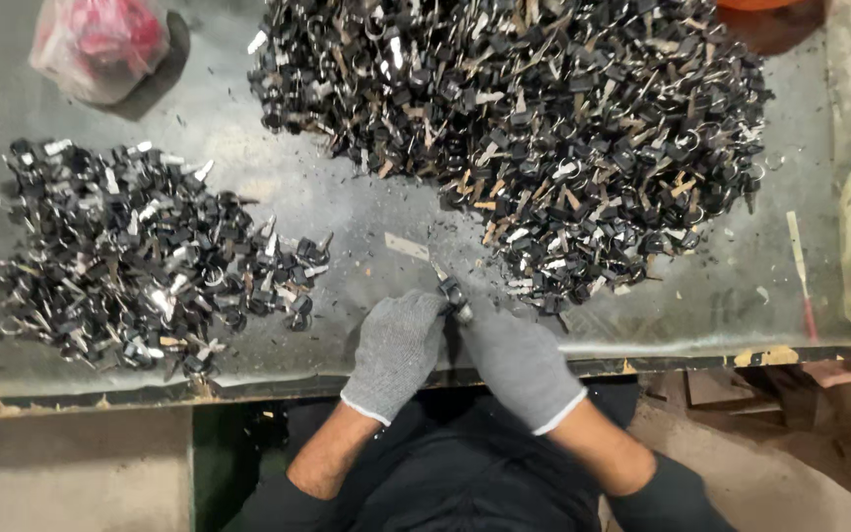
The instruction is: The person, wearing gloves, picks small metal components one at a time from a large pile on a workbench and places selected ones into a separate pile on the left, occasionally pushing items aside. The sorted pile grows as the person continues sorting through the batch.
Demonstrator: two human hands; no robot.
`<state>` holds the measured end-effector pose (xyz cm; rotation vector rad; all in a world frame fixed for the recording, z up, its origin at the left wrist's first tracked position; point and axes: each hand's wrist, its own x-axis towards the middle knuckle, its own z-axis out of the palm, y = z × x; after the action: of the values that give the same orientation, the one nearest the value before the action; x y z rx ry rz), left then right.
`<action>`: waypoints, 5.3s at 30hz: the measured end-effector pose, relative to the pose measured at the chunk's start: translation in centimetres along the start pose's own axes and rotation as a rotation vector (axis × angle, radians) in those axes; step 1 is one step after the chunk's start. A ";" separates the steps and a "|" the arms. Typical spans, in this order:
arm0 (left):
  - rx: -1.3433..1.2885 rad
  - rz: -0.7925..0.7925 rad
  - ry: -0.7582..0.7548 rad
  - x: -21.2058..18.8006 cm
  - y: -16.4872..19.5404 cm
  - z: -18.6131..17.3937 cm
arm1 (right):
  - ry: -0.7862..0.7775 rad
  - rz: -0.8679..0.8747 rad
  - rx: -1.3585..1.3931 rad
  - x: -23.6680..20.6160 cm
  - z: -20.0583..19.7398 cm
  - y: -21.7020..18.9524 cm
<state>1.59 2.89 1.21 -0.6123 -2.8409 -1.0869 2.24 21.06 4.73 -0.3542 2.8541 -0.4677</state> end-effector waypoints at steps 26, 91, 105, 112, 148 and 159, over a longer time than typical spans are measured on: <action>0.194 -0.035 0.115 -1.3 1.3 0.2 | -0.172 0.030 0.040 -0.9 -0.3 0.1; -0.772 -0.153 -0.092 -1.7 2.1 -1.5 | 0.180 -0.173 0.953 -3.7 5.8 5.0; 0.133 0.255 0.061 -1.0 2.3 -4.4 | 0.210 -0.114 0.978 -3.1 2.9 4.3; -0.087 0.165 -0.021 -1.0 4.4 -4.6 | 0.196 -0.240 0.759 -3.1 -1.3 1.4; 0.030 0.029 0.039 -0.5 -0.2 -0.9 | -0.157 0.112 0.136 0.4 -1.3 -0.6; -0.058 0.012 0.103 -0.4 -0.5 -0.7 | 0.006 -0.045 -0.077 -0.7 0.6 -0.4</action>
<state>1.72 1.99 1.33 -0.5587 -2.7244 -1.1677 3.12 20.65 4.40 -0.4315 2.8808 -0.3686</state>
